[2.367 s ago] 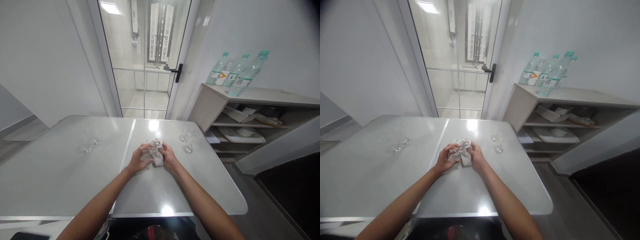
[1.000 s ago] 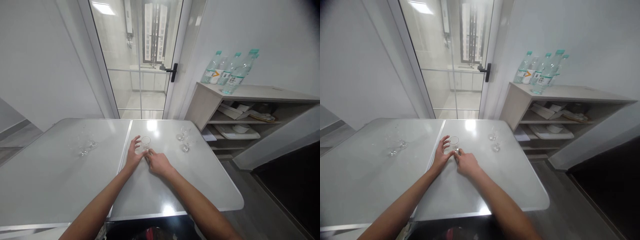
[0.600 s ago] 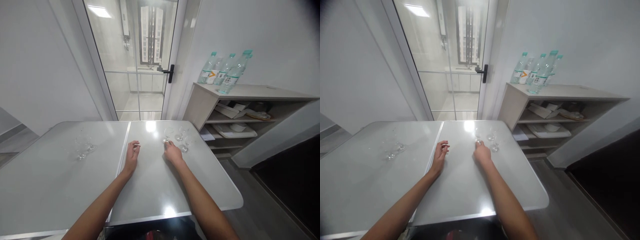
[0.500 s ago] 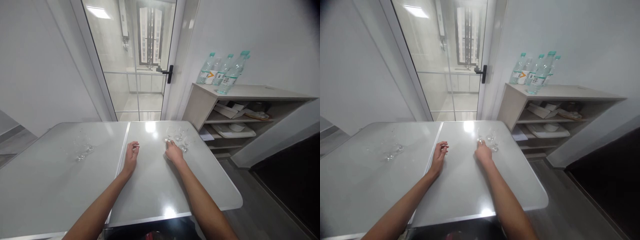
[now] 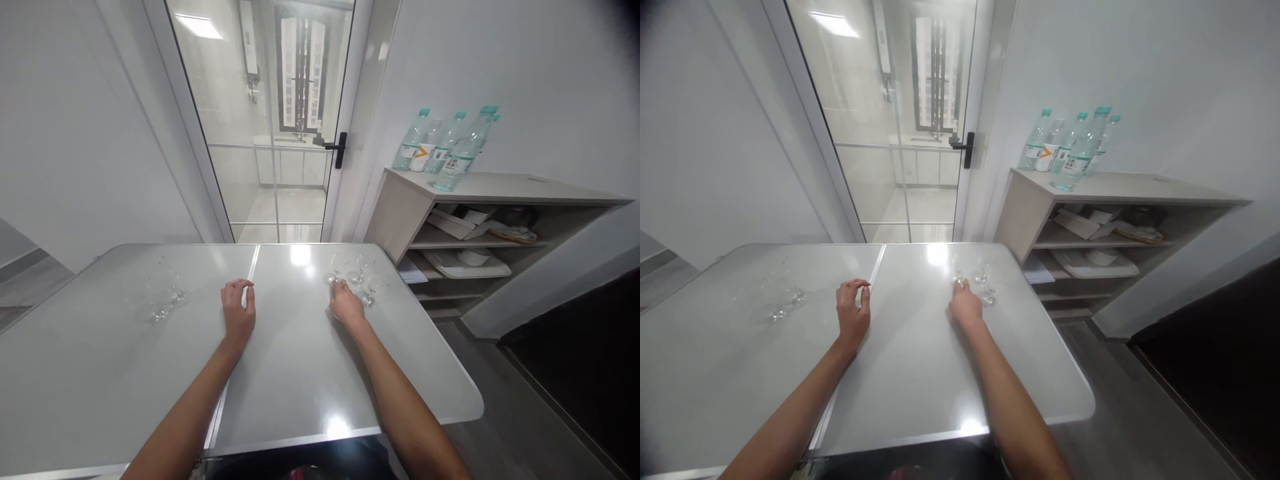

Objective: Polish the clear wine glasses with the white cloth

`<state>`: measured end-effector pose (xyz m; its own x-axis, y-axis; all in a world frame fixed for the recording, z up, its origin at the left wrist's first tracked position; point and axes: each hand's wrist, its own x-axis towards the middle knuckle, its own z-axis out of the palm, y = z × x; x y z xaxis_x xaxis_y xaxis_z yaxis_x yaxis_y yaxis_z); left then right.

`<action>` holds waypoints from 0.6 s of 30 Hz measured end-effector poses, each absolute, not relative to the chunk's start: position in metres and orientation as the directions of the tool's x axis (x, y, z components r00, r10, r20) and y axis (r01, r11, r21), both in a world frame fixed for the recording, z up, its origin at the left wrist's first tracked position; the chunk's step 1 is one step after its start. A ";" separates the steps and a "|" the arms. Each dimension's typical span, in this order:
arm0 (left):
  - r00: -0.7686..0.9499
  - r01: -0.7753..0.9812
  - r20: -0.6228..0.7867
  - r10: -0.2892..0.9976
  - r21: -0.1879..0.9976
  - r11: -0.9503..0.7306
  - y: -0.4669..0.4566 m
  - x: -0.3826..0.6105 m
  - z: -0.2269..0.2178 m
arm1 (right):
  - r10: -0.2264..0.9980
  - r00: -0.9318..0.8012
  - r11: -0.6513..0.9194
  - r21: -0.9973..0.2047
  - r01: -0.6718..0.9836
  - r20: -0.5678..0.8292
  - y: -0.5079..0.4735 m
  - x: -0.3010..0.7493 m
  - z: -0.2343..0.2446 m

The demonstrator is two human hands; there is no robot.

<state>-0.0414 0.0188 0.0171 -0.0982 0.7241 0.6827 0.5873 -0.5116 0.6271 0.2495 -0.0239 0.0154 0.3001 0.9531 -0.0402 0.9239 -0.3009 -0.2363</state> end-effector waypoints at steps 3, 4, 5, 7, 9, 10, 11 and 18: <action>-0.163 0.740 0.758 0.632 0.518 -0.429 0.024 -0.058 0.029 | 0.964 0.235 -0.202 -0.241 0.949 0.121 -0.033 0.237 0.025; -0.216 0.767 0.751 0.624 0.525 -0.367 0.025 -0.065 0.034 | 0.972 0.168 -0.125 -0.244 0.962 0.163 -0.036 0.232 0.028; -0.275 0.785 0.728 0.627 0.547 -0.292 0.026 -0.071 0.039 | 0.979 0.079 -0.032 -0.244 0.969 0.186 -0.039 0.227 0.031; -0.386 0.795 0.648 0.657 0.595 -0.120 0.027 -0.083 0.046 | 0.978 -0.111 0.152 -0.234 0.960 0.177 -0.043 0.217 0.033; -0.453 0.794 0.566 0.689 0.607 0.024 0.029 -0.093 0.052 | 0.957 -0.259 0.284 -0.229 0.931 0.131 -0.046 0.209 0.032; -0.475 0.793 0.539 0.696 0.605 0.072 0.030 -0.097 0.053 | 0.944 -0.313 0.330 -0.231 0.915 0.107 -0.046 0.206 0.031; -0.494 0.790 0.522 0.695 0.604 0.107 0.031 -0.101 0.054 | 0.931 -0.355 0.365 -0.236 0.900 0.088 -0.047 0.203 0.030; -0.580 0.770 0.402 0.708 0.556 0.314 0.046 -0.121 0.051 | 0.851 -0.522 0.516 -0.264 0.815 0.052 -0.047 0.198 0.021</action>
<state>-0.1212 0.0455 0.0505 -0.5799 0.7085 0.4023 0.7696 0.3143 0.5558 0.1978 -0.0471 0.0206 -0.5222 0.8513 0.0517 0.8150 0.5160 -0.2638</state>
